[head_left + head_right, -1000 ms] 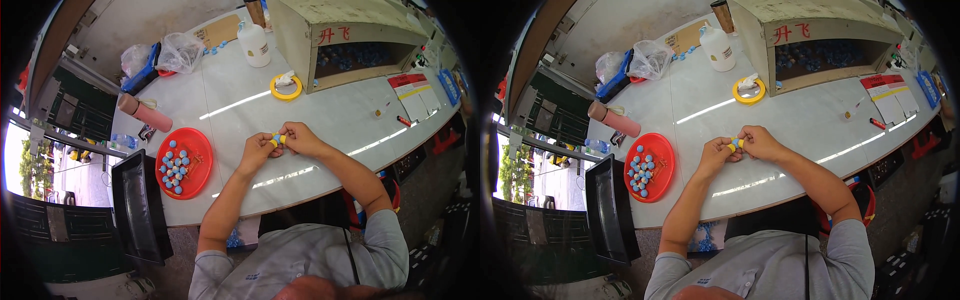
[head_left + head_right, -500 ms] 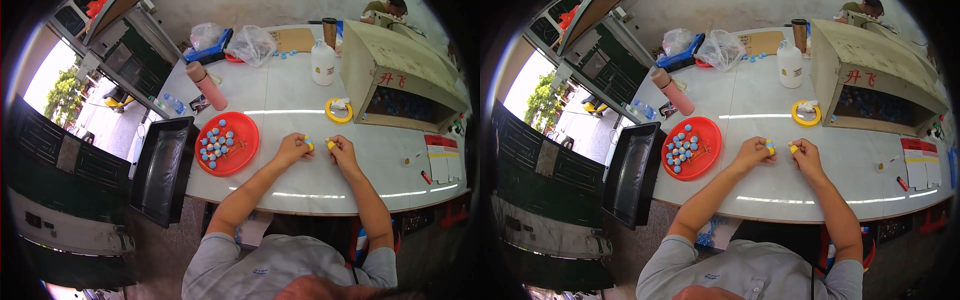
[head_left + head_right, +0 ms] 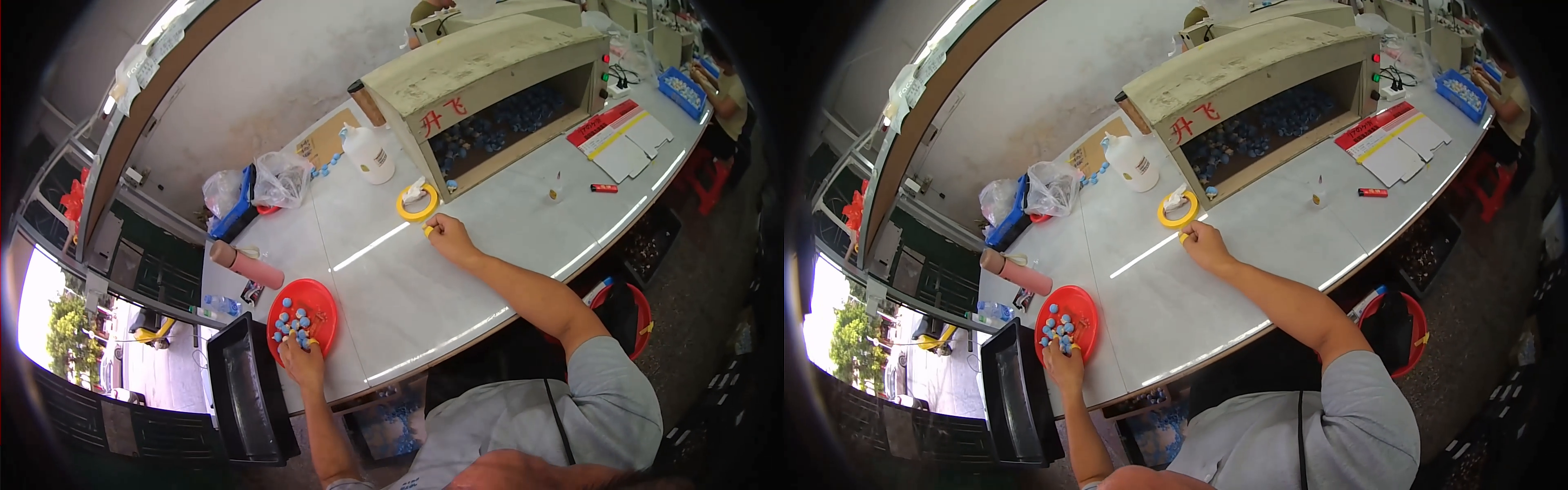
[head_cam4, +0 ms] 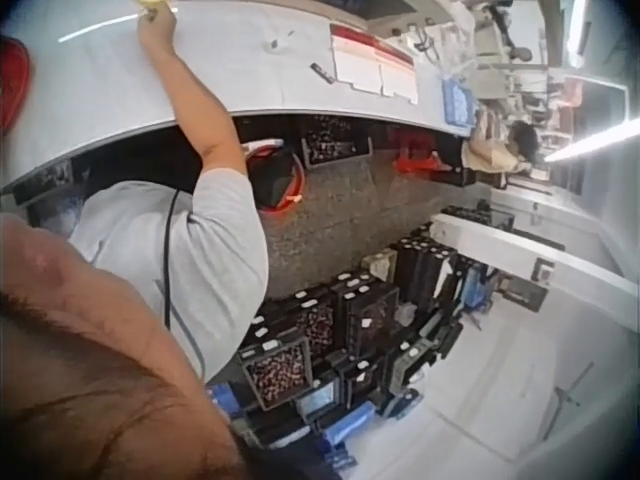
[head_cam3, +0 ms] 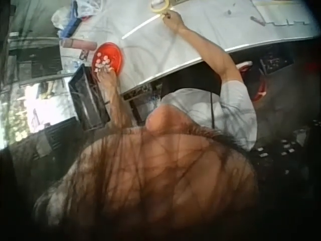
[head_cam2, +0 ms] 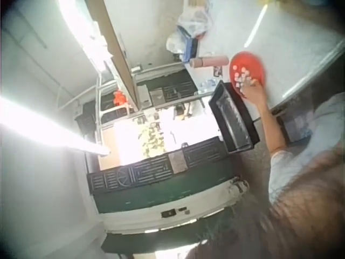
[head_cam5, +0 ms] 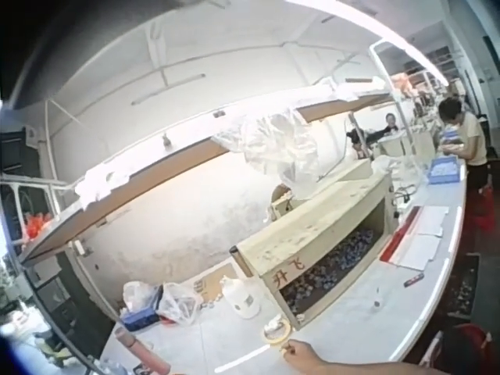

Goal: The person assembles toy figurine heads by picking up components, applying glue with a small squeeze bottle, and pressing the parts together by hand.

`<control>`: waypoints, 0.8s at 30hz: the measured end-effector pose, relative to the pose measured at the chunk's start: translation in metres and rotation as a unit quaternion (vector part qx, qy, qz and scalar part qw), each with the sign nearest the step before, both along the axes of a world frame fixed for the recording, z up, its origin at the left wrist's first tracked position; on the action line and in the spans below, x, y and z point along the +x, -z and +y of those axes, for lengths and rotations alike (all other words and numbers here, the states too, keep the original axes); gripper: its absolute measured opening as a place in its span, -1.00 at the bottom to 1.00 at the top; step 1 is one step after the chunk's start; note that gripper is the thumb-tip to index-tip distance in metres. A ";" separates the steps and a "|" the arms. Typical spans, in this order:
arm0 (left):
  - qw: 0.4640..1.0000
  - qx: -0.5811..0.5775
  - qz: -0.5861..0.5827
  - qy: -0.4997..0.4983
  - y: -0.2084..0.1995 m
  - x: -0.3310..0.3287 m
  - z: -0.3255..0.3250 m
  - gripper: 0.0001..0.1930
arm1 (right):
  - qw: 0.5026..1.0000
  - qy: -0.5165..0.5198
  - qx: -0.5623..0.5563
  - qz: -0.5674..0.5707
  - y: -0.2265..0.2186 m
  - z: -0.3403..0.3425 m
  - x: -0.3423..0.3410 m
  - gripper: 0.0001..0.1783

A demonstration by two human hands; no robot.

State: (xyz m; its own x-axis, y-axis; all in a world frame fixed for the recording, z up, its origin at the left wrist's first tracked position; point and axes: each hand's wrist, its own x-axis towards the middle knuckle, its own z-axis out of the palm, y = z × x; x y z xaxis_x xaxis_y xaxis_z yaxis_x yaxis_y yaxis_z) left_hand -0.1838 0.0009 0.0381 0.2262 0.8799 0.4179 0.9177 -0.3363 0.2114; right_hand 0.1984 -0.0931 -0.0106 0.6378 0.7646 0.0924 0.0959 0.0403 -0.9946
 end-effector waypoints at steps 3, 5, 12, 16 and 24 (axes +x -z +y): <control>0.989 0.121 -0.068 0.041 0.006 0.016 -0.019 -0.56 | 0.997 0.053 0.014 -0.050 0.013 0.001 0.006 -0.88; 0.987 0.118 -0.063 0.084 0.013 0.028 -0.036 -0.62 | 0.998 0.036 0.026 -0.047 0.000 -0.010 0.002 -0.86; 0.919 -0.145 -0.319 0.181 0.060 0.047 -0.059 -0.75 | 0.958 0.021 0.002 -0.287 -0.026 -0.101 0.006 -0.83; 0.879 -0.200 -0.402 0.160 0.060 0.046 -0.052 -0.68 | 0.962 0.048 -0.057 -0.262 0.000 -0.146 0.021 -0.83; 0.810 -0.227 -0.501 0.204 0.060 0.043 -0.055 -0.75 | 0.981 0.099 -0.002 -0.169 0.012 -0.155 0.024 -0.83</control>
State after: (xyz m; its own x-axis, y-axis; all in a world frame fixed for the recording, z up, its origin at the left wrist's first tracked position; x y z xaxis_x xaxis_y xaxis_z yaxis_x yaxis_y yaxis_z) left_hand -0.1406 -0.0541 -0.0215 0.2841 0.9316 0.2268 0.0410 -0.2481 0.9679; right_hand 0.2229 -0.2484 -0.0230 0.7071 0.6301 0.3210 0.4253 -0.0163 -0.9049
